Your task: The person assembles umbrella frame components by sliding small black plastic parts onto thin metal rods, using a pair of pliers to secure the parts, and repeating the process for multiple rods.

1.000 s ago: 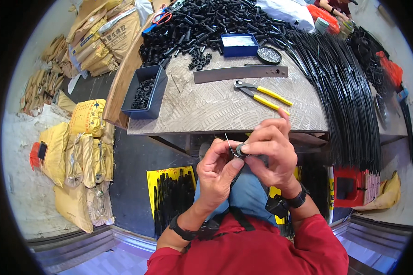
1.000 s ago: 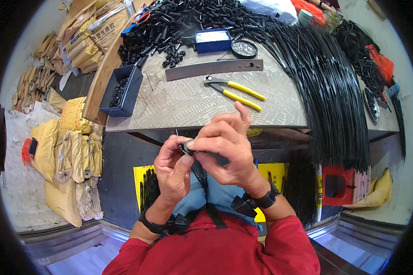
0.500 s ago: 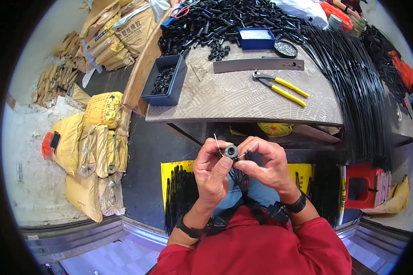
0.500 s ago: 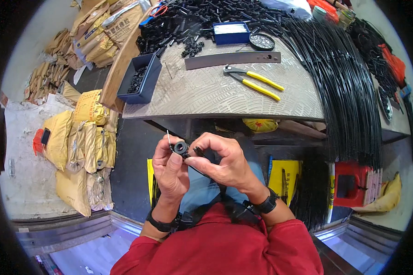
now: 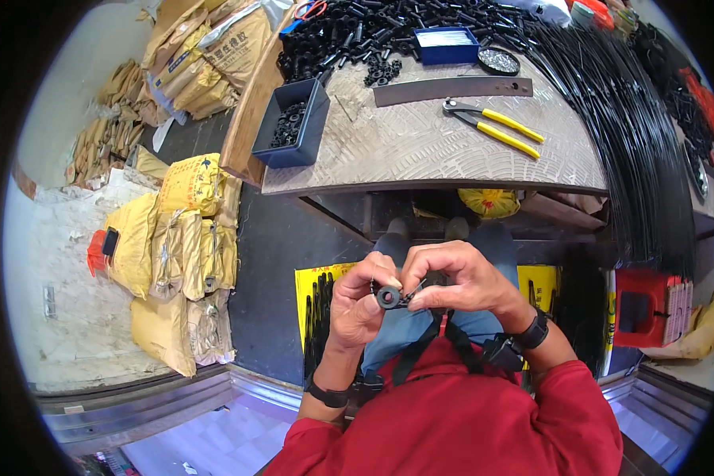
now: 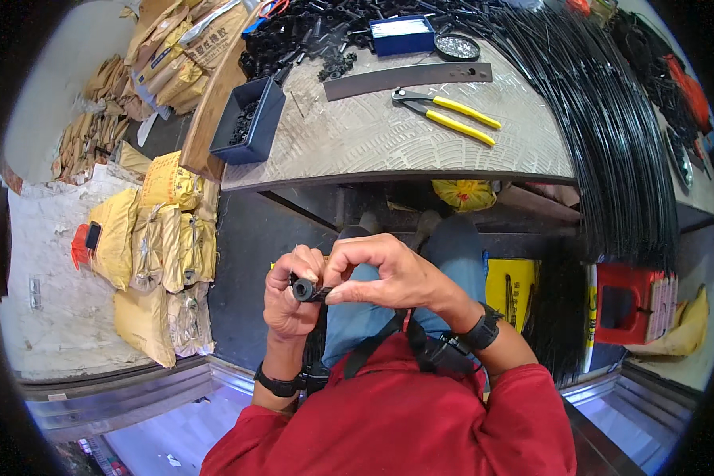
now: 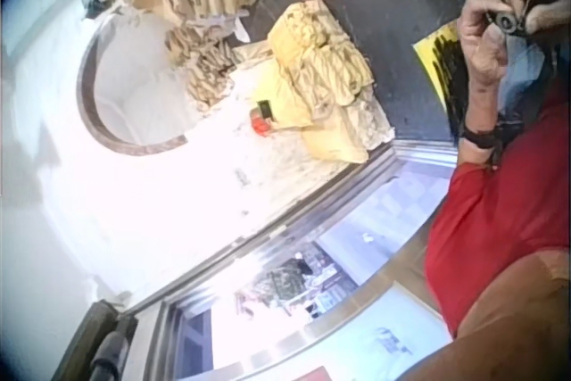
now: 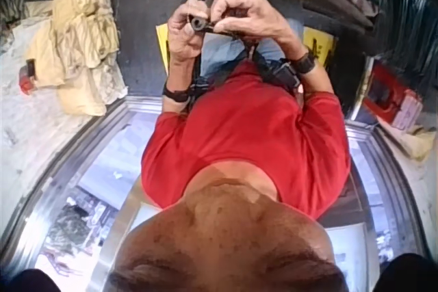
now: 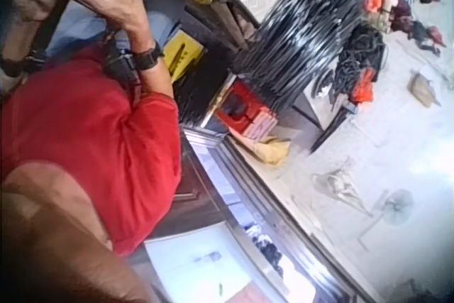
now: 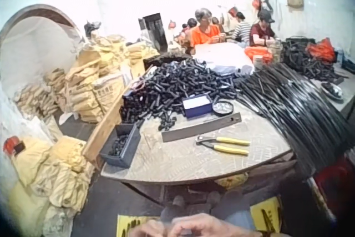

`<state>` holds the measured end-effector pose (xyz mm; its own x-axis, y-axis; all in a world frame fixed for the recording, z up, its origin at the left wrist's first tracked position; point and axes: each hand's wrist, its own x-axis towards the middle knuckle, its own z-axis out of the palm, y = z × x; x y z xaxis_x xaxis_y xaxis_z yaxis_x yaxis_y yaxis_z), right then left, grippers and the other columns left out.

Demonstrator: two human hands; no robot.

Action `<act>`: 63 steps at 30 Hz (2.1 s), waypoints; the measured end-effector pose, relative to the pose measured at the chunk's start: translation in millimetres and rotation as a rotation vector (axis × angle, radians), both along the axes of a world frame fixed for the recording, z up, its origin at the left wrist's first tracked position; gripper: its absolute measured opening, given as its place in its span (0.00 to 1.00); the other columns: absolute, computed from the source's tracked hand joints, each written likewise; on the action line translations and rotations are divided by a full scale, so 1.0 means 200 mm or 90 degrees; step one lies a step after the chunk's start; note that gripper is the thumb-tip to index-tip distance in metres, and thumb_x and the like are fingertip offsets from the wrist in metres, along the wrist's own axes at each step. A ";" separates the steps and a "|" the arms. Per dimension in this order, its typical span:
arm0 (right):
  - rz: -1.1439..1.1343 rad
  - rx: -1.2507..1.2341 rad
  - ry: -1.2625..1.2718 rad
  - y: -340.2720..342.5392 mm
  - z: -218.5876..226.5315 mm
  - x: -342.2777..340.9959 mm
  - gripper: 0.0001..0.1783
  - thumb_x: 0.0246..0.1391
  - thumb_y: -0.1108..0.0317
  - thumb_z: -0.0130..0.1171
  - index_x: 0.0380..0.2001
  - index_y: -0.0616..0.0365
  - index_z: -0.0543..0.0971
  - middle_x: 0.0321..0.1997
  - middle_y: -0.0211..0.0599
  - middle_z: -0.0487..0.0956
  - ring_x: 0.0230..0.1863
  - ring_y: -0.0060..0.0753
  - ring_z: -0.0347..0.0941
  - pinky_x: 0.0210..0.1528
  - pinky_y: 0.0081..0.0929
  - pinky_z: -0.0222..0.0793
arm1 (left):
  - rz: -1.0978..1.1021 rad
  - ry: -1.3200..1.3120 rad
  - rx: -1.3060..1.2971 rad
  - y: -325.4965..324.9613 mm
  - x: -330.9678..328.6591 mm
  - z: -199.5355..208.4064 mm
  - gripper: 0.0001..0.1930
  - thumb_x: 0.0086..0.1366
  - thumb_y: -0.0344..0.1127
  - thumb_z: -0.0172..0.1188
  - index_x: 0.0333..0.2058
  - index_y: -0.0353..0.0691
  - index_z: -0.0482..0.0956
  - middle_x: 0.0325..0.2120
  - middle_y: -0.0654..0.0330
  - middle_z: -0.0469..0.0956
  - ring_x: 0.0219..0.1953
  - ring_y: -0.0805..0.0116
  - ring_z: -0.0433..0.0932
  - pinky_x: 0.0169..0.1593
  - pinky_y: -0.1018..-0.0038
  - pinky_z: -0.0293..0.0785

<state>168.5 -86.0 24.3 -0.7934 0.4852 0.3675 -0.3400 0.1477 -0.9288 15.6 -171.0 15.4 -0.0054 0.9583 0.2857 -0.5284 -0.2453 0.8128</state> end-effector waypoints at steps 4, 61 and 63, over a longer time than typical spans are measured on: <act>-0.005 0.024 -0.001 0.01 0.01 0.00 0.09 0.41 0.69 0.64 0.23 0.63 0.74 0.26 0.34 0.75 0.27 0.23 0.72 0.31 0.21 0.67 | 0.028 0.015 -0.003 -0.01 0.02 -0.01 0.15 0.53 0.41 0.60 0.32 0.35 0.72 0.26 0.62 0.65 0.30 0.73 0.63 0.36 0.79 0.58; -0.182 0.267 0.033 -0.11 -0.21 -0.02 0.13 0.39 0.79 0.59 0.33 0.60 0.75 0.29 0.40 0.74 0.28 0.40 0.72 0.27 0.27 0.69 | 0.170 0.496 0.165 -0.01 -0.02 0.01 0.15 0.46 0.42 0.66 0.29 0.41 0.76 0.28 0.61 0.77 0.43 0.61 0.73 0.60 0.53 0.45; -0.096 0.245 0.022 -0.04 -0.17 0.00 0.13 0.40 0.78 0.58 0.34 0.60 0.76 0.32 0.40 0.74 0.30 0.41 0.72 0.30 0.28 0.69 | 0.187 0.499 0.181 -0.01 -0.01 0.01 0.15 0.47 0.43 0.65 0.29 0.41 0.75 0.27 0.61 0.77 0.43 0.61 0.73 0.60 0.53 0.45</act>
<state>168.1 -93.7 -9.9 -0.7079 0.4163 0.5706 -0.3185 0.5330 -0.7839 12.8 -172.5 18.2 0.0579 0.8408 0.5382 0.2715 -0.5321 0.8020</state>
